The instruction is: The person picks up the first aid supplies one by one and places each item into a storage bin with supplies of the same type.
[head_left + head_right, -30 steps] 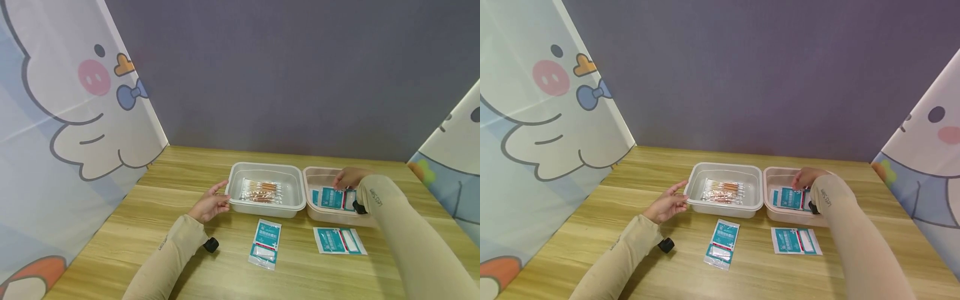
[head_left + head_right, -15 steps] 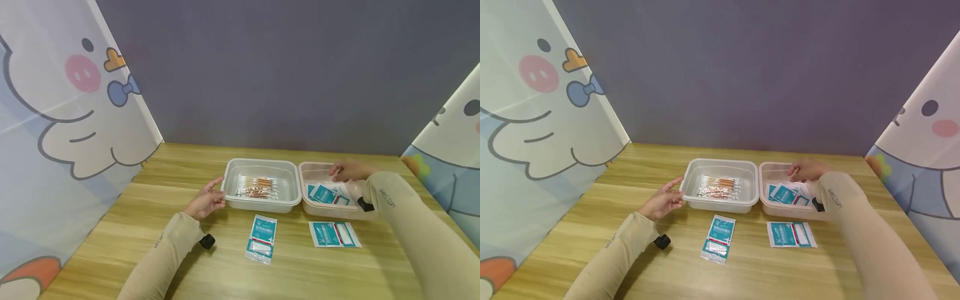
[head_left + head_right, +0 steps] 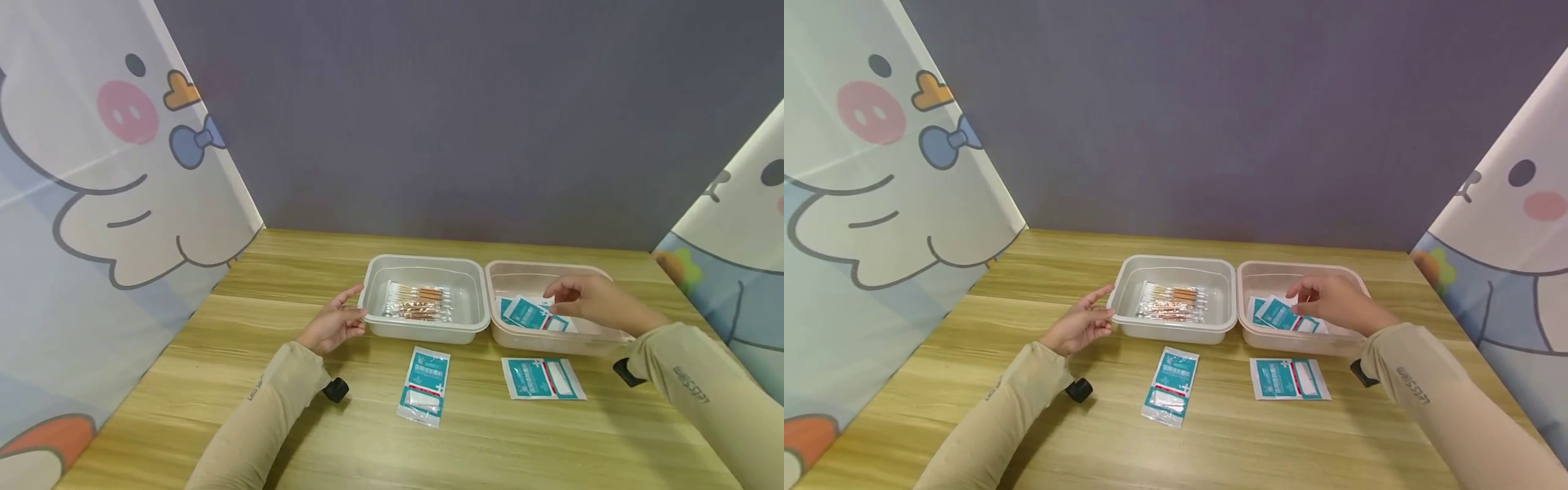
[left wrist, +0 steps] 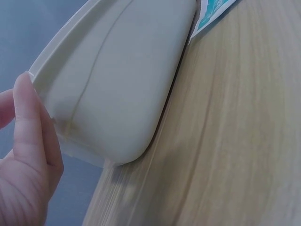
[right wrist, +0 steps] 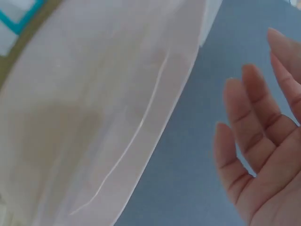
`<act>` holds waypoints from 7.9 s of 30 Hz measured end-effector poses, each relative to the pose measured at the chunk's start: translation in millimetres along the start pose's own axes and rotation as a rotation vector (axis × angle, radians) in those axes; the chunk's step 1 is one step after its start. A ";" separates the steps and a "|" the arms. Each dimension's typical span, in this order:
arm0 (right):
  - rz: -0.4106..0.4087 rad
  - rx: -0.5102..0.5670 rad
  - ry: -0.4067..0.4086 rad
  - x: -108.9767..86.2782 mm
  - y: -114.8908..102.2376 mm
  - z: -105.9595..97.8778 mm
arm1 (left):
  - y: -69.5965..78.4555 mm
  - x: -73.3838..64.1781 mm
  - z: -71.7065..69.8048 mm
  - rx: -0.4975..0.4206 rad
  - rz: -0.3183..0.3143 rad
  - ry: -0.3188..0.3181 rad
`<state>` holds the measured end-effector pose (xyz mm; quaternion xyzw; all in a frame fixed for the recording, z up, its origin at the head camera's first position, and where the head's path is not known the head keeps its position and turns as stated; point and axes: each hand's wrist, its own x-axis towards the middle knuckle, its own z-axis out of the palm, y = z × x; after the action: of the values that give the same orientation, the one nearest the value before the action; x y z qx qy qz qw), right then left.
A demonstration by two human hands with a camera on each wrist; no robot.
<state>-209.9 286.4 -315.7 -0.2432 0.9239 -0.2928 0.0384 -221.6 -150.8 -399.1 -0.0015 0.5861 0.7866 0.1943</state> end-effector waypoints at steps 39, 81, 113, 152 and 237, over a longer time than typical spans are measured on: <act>-0.548 -0.421 0.120 -50.3 18.4 78.8 | 0.1 -2.7 0.9 -0.009 -0.004 -0.002; -0.270 -0.378 -0.059 -44.7 28.3 95.2 | 4.5 -2.9 1.2 -0.014 0.011 -0.015; -0.185 -0.378 -0.130 -50.7 28.9 93.0 | 1.0 -1.7 1.1 -0.004 0.005 -0.010; -0.152 0.151 0.234 -50.1 10.1 86.2 | 1.4 0.4 -2.1 -0.011 0.012 -0.030; 0.117 -0.034 0.112 64.0 -3.2 -17.7 | -3.1 0.1 -2.6 -0.021 0.033 -0.043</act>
<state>-268.5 263.2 -294.8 -0.1725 0.9421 -0.2876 -0.0001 -221.3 -152.5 -402.8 0.0231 0.5736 0.7956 0.1937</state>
